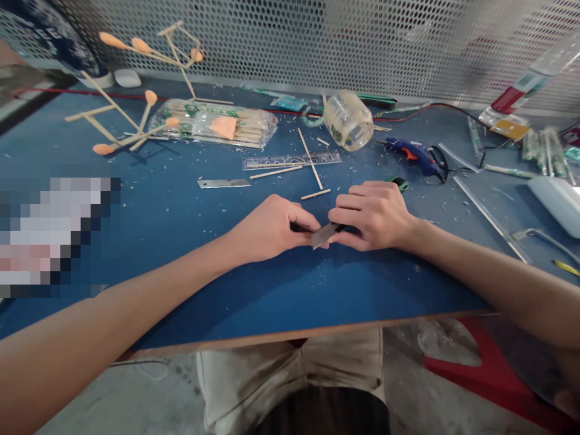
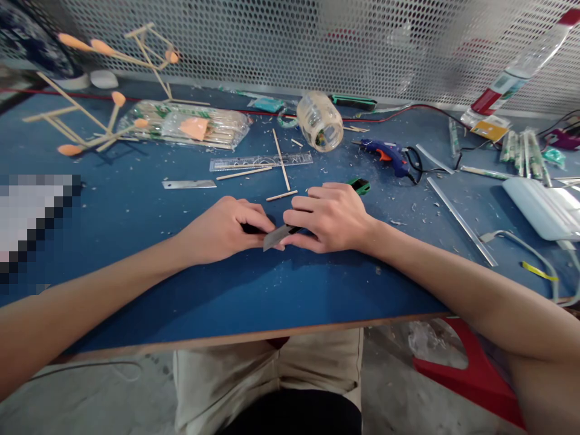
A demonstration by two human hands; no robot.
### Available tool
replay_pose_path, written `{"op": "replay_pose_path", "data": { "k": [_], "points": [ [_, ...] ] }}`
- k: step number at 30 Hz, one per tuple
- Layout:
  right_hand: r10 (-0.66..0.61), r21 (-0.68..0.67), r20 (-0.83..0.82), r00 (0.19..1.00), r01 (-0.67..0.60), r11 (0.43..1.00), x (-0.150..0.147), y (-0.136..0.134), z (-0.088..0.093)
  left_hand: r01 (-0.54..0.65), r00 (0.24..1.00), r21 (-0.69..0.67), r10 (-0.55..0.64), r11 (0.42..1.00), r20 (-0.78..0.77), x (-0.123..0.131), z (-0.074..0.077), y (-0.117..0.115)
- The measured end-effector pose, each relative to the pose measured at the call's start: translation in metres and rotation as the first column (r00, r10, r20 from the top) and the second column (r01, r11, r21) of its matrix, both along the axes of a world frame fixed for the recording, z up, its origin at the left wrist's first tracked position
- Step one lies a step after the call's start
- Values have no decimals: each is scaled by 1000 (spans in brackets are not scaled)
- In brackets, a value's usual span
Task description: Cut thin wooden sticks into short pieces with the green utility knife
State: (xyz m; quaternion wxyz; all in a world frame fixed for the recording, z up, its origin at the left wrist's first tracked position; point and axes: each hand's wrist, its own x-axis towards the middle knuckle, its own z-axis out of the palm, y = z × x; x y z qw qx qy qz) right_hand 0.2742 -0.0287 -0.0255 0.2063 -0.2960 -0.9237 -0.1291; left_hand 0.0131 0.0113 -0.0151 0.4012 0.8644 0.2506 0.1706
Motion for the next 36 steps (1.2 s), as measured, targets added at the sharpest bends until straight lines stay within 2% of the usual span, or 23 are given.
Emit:
{"op": "replay_pose_path", "data": {
  "k": [9,21,36],
  "points": [
    [-1,-17,-17,1000,0,1000,-2,4,-2,24,1000,59,-24,998,-3,0,-2,1],
    [5,-19,16,1000,-5,1000,-3,2,-1,43,999,25,-43,999,-1,0,-4,3],
    [3,81,48,999,-7,997,-4,1,2,41,999,60,-41,997,9,0,-4,2]
  ]
}}
